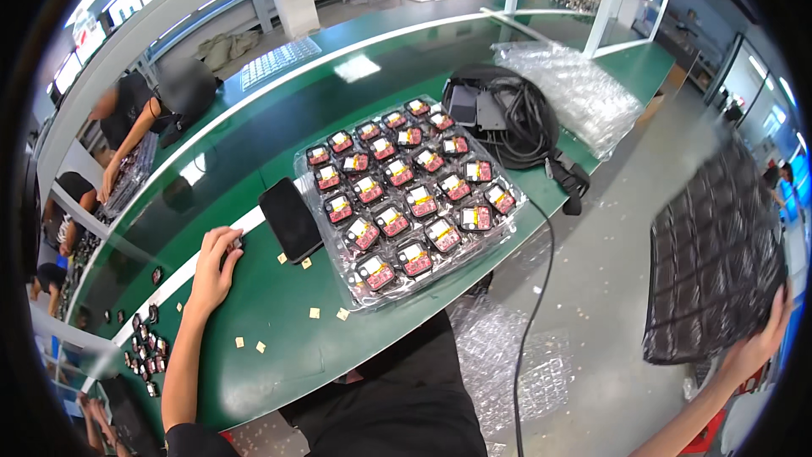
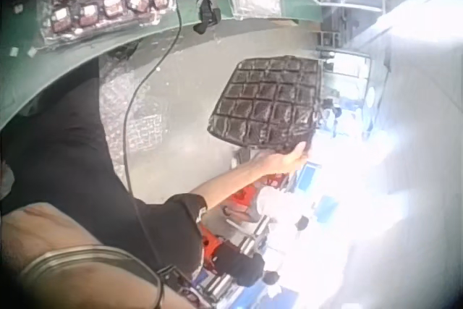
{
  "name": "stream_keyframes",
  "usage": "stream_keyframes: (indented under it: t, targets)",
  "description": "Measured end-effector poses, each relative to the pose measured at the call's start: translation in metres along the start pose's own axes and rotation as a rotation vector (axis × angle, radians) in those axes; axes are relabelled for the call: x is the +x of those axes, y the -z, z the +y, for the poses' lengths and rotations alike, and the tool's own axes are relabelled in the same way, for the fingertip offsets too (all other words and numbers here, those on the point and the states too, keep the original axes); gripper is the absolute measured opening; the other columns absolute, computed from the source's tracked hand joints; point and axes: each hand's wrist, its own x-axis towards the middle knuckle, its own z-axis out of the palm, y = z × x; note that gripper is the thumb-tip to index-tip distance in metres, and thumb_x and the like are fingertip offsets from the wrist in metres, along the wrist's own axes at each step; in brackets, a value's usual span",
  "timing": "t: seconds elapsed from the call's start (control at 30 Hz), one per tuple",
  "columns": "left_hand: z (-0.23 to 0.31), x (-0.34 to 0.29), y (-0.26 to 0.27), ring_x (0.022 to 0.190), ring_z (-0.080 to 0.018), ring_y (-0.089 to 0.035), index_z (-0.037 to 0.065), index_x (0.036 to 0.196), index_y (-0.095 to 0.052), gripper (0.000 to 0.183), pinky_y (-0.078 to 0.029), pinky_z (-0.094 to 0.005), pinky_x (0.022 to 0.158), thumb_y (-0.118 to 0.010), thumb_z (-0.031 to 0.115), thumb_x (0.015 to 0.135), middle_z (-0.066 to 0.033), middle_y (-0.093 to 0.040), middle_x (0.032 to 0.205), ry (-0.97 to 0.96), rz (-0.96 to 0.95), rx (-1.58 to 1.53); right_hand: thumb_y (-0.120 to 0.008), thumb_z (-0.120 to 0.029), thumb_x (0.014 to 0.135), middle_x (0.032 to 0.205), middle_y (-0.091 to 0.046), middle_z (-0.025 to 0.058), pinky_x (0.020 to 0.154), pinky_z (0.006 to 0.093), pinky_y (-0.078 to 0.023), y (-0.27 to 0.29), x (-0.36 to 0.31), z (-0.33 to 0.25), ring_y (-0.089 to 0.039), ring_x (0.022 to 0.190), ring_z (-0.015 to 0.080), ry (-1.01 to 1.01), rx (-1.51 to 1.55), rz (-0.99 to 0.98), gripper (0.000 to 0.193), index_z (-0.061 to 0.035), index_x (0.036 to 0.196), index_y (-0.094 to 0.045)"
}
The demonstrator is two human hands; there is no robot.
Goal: Assembling internal components of smartwatches on a production line using tweezers.
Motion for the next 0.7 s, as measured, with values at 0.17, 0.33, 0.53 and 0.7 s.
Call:
stream_keyframes:
  t: [0.17, 0.33, 0.53, 0.7]
  targets:
    - [0.007, -0.009, 0.002, 0.107, -0.0308, -0.065, 0.000, 0.132, -0.070, 0.033, -0.055, -0.0402, 0.097, -0.075, 0.002, 0.099, -0.0147, -0.065, 0.126, 0.051, 0.099, -0.101, -0.048, -0.018, 0.116, 0.162, -0.058, 0.0142, 0.130, 0.0388, -0.040, -0.092, 0.144, -0.074, -0.056, 0.149, 0.0249, 0.073, 0.375, -0.104, 0.044, 0.0004, 0.151, -0.066]
    - [-0.004, -0.016, 0.002, 0.108, -0.0323, -0.065, 0.000, 0.131, -0.070, 0.032, -0.055, -0.0427, 0.097, -0.075, 0.004, 0.099, -0.0142, -0.066, 0.123, 0.050, 0.118, -0.086, -0.071, -0.029, 0.105, 0.140, -0.072, 0.0064, 0.116, 0.0307, -0.045, -0.263, 0.141, -0.223, -0.065, 0.131, 0.0168, -0.046, 0.670, -0.610, 0.049, -0.0037, 0.146, -0.071]
    - [0.000, -0.002, -0.003, 0.110, -0.0316, -0.065, -0.001, 0.131, -0.070, 0.031, -0.053, -0.0412, 0.100, -0.074, 0.004, 0.101, -0.0145, -0.067, 0.123, -0.008, 0.104, -0.139, -0.075, -0.021, 0.102, 0.115, -0.079, 0.0013, 0.086, 0.0241, -0.053, -0.451, 0.052, -0.246, -0.070, 0.093, 0.0088, -0.313, 0.906, -1.010, 0.039, -0.0034, 0.137, -0.075]
    - [0.003, -0.012, 0.004, 0.121, -0.0357, -0.065, 0.000, 0.132, -0.070, 0.033, -0.053, -0.0448, 0.104, -0.075, 0.009, 0.101, -0.0152, -0.068, 0.128, 0.057, 0.086, -0.079, -0.078, -0.019, 0.097, 0.076, -0.057, -0.0051, 0.045, 0.0240, -0.032, -0.436, -0.045, -0.274, -0.046, 0.053, 0.0049, -0.442, 0.756, -1.005, 0.032, -0.0017, 0.122, -0.069]
